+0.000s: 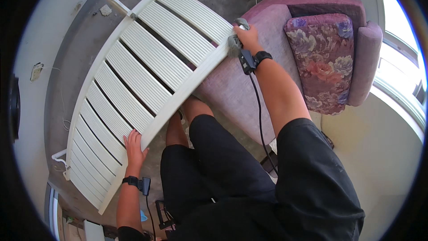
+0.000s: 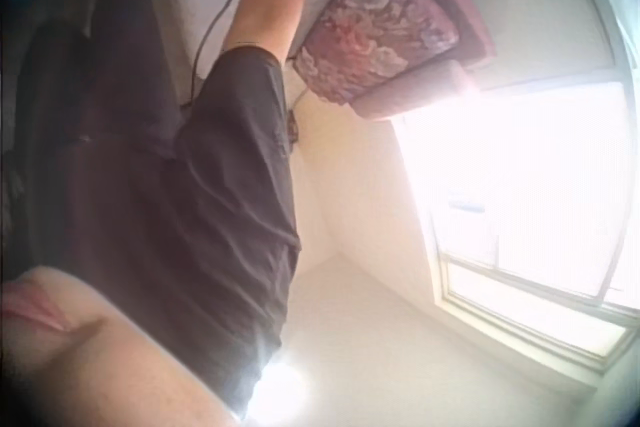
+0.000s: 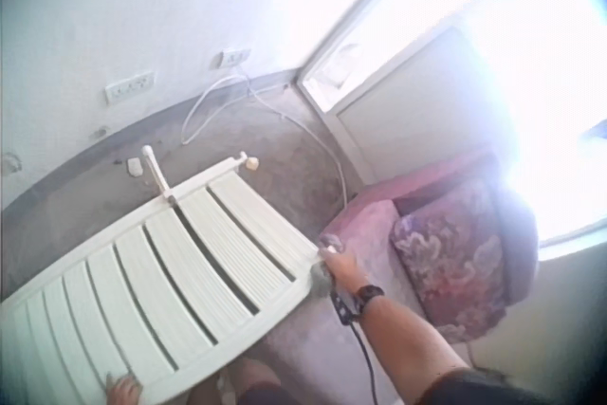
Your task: The person wipes the upper frame of a glass door with a cloth, then moves a white plastic drying rack and wipes its slats and frame. The person uses a cloth throughout and handles the rack with both hands to reposition it for cleaning.
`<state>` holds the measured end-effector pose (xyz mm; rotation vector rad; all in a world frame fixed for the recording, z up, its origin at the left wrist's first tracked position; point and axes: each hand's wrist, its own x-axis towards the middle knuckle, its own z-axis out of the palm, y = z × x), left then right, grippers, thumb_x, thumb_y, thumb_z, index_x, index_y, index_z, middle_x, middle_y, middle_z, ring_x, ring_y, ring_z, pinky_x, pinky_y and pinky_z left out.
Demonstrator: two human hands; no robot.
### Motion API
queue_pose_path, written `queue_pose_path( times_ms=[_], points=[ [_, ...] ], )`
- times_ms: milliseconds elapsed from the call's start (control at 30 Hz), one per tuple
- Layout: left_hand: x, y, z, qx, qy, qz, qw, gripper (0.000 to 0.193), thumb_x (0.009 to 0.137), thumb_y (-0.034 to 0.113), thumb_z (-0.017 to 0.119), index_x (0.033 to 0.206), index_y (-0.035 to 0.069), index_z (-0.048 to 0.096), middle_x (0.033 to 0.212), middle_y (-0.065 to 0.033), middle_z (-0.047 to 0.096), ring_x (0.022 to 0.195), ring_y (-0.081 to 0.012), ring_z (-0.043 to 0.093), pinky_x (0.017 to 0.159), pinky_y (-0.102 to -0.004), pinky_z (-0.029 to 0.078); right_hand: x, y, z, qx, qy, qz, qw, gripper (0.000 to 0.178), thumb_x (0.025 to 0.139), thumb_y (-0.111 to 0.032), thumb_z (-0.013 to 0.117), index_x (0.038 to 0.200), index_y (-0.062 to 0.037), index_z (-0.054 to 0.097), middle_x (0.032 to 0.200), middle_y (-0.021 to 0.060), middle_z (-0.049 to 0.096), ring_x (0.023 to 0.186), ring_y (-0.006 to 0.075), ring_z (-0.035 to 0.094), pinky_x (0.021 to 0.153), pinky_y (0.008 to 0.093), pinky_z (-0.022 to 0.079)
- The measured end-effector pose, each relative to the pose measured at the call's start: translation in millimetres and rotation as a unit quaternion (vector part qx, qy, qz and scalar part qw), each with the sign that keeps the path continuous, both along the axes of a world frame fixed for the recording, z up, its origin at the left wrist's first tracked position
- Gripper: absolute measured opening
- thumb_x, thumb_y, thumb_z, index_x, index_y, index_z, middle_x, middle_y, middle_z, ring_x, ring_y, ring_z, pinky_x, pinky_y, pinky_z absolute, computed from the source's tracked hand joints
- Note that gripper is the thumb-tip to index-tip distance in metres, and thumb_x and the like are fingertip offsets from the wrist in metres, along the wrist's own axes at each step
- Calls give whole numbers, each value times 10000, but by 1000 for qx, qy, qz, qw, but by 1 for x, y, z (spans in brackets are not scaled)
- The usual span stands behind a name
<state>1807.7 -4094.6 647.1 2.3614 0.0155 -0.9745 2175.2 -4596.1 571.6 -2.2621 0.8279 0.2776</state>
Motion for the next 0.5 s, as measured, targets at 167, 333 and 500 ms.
queue_pose_path(
  times_ms=[167,333,500],
  points=[
    [-12,1,5,-10,-7,-5,1000,643,570,69,852,1141,10,563,1260,-135,526,1332,-325,417,1170,-619,166,-31,2,26,16,10,-42,999,538,716,-274,754,1137,29,611,991,169,679,888,247,664,802,367,518],
    [-19,4,7,-7,-22,-32,999,650,576,82,859,1145,21,551,1260,-135,517,1331,-326,414,1165,-623,171,-56,3,47,54,-4,-62,997,540,736,-255,763,1186,-6,597,1065,153,667,944,241,653,824,368,515],
    [-22,-1,-1,9,5,-48,999,646,577,80,859,1141,23,550,1264,-134,516,1339,-321,409,1163,-636,167,-66,4,39,55,10,-93,994,543,766,-227,762,1227,-10,576,1072,137,652,938,228,648,818,354,520]
  ],
)
